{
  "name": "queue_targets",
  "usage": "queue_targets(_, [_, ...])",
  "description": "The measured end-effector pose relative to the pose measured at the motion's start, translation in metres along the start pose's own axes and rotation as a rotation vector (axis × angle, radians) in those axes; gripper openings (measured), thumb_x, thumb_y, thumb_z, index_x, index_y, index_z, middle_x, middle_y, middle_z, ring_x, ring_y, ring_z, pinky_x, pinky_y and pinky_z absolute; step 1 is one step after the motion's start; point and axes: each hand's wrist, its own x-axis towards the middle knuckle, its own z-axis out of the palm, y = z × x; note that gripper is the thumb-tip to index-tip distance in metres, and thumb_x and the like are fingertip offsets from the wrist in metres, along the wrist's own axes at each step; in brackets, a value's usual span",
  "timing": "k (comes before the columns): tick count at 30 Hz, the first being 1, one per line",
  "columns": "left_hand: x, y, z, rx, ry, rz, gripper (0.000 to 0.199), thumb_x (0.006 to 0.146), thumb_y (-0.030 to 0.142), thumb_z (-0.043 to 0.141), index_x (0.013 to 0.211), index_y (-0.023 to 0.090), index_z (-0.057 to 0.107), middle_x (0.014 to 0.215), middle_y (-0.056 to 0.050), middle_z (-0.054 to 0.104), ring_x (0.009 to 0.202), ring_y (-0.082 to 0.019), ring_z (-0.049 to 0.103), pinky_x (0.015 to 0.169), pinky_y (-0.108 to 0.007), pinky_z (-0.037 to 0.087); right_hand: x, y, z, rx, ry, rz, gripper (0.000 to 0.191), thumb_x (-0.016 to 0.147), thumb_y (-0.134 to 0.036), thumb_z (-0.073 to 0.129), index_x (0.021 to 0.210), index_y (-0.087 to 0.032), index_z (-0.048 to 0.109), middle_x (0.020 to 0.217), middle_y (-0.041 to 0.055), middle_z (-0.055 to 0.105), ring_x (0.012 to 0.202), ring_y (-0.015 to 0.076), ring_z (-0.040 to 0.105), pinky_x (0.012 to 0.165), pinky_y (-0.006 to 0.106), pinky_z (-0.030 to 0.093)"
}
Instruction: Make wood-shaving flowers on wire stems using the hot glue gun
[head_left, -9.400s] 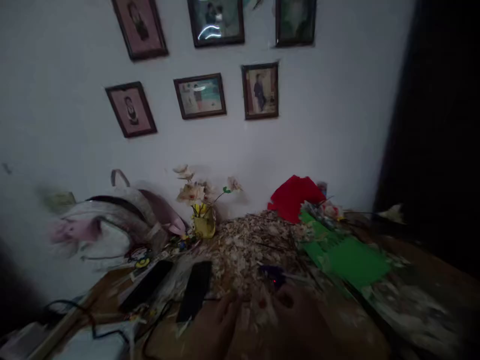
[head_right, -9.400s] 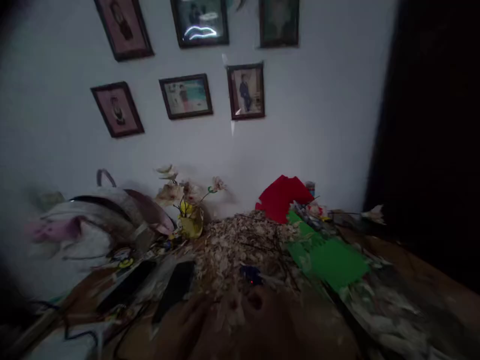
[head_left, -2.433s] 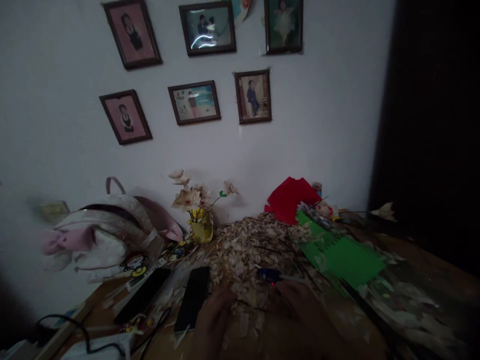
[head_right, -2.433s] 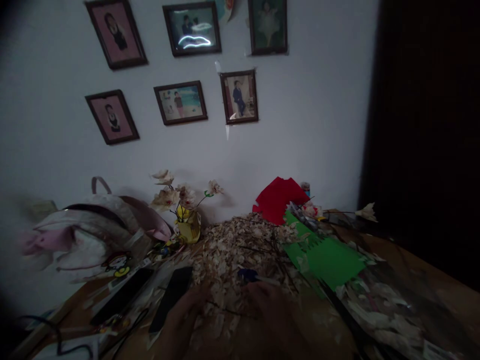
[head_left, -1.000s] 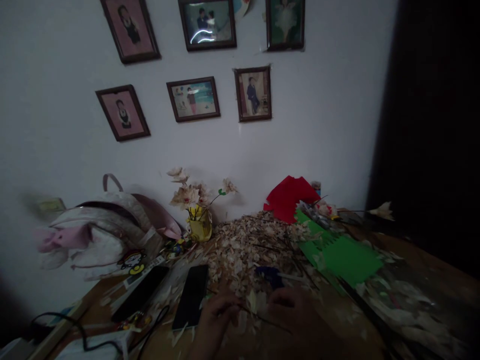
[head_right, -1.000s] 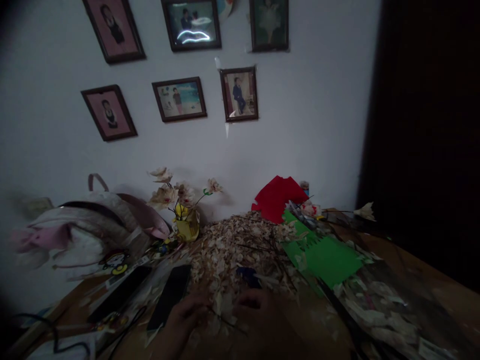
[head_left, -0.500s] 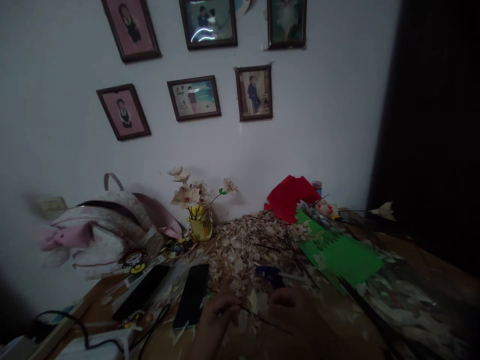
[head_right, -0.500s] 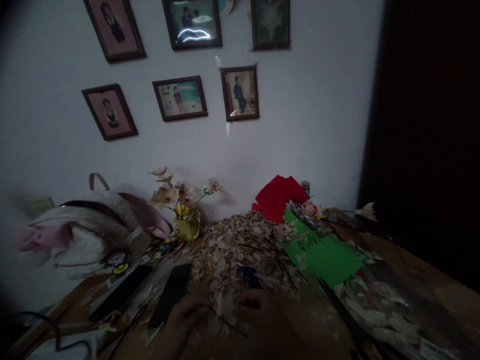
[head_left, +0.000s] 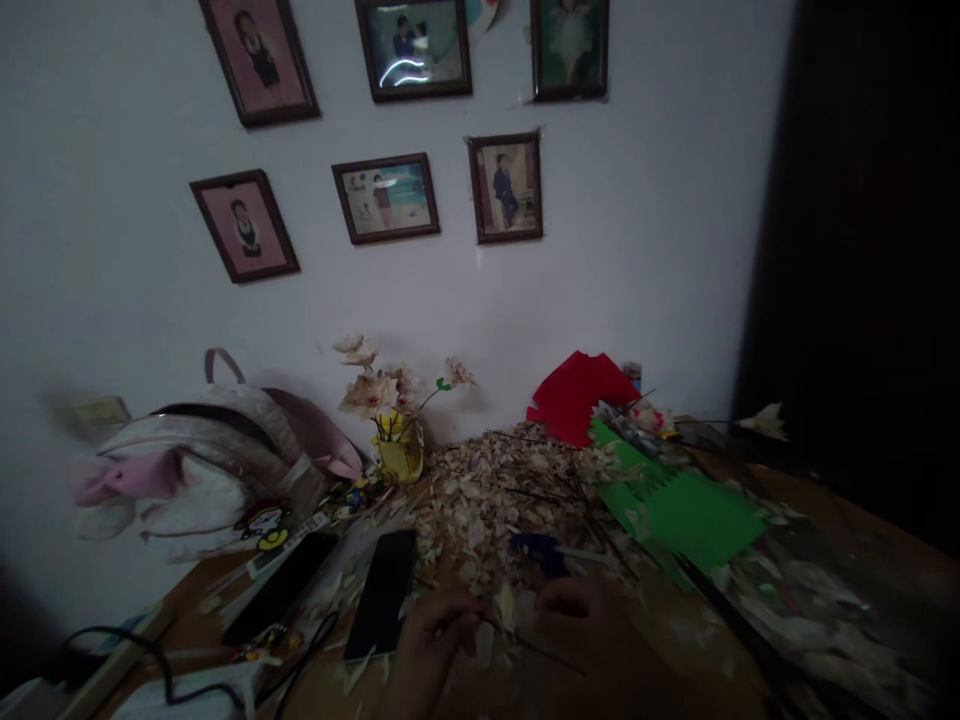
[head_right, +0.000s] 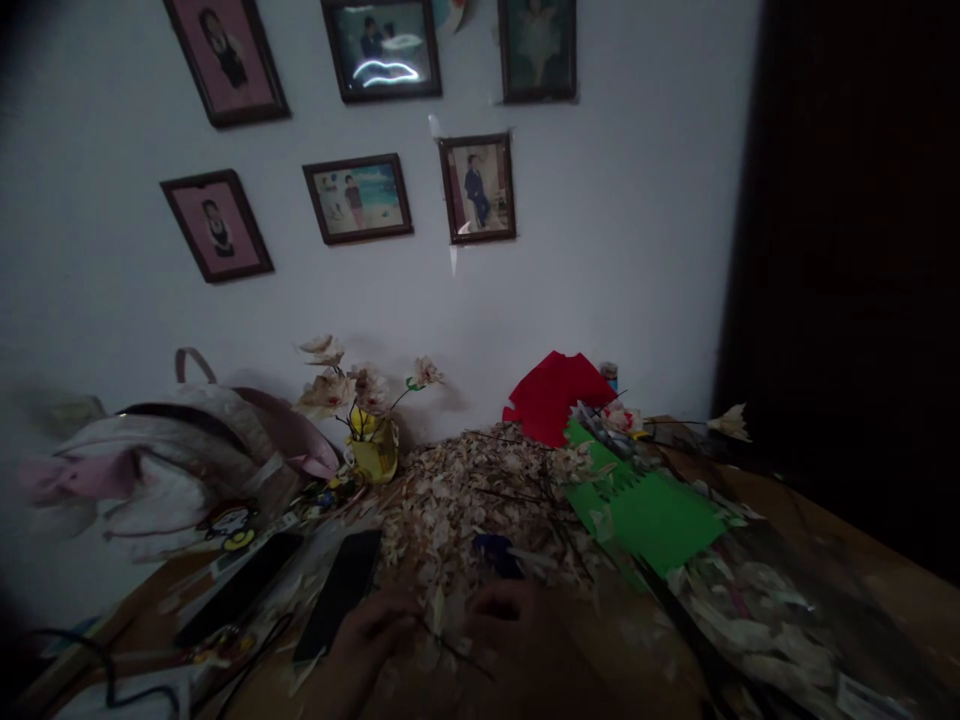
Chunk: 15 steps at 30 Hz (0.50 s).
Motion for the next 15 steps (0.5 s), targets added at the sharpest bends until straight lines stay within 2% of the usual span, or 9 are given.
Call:
queue_targets(9, [-0.0012,0.0035,-0.0007,0.026,0.004,-0.007,0.023,0.067,0.044,0.063,0.063,0.022,0.071,0.062,-0.002,0.07,0.051,-0.015,0.059,0.052,-0.021,0.048,-0.001,0.0,0.0011,0.024,0.0,-0.026,0.039,0.057,-0.056,0.064,0.062,-0.018,0.065,0.054,-0.0028,0.049,0.054,0.0096,0.042,0.051,0.021,0.033])
queue_targets(15, [-0.0014,0.0037,0.0005,0.001,-0.003,-0.018,0.019,0.066,0.039,0.064,0.062,0.022,0.071,0.058,-0.001,0.068,0.048,-0.013,0.057,0.051,-0.021,0.046,-0.0027,-0.0041,0.003,0.05,0.031,-0.014,0.033,0.057,-0.05,0.065,0.06,-0.017,0.064,0.053,-0.0029,0.05,0.054,0.0102,0.042,0.052,0.022,0.033])
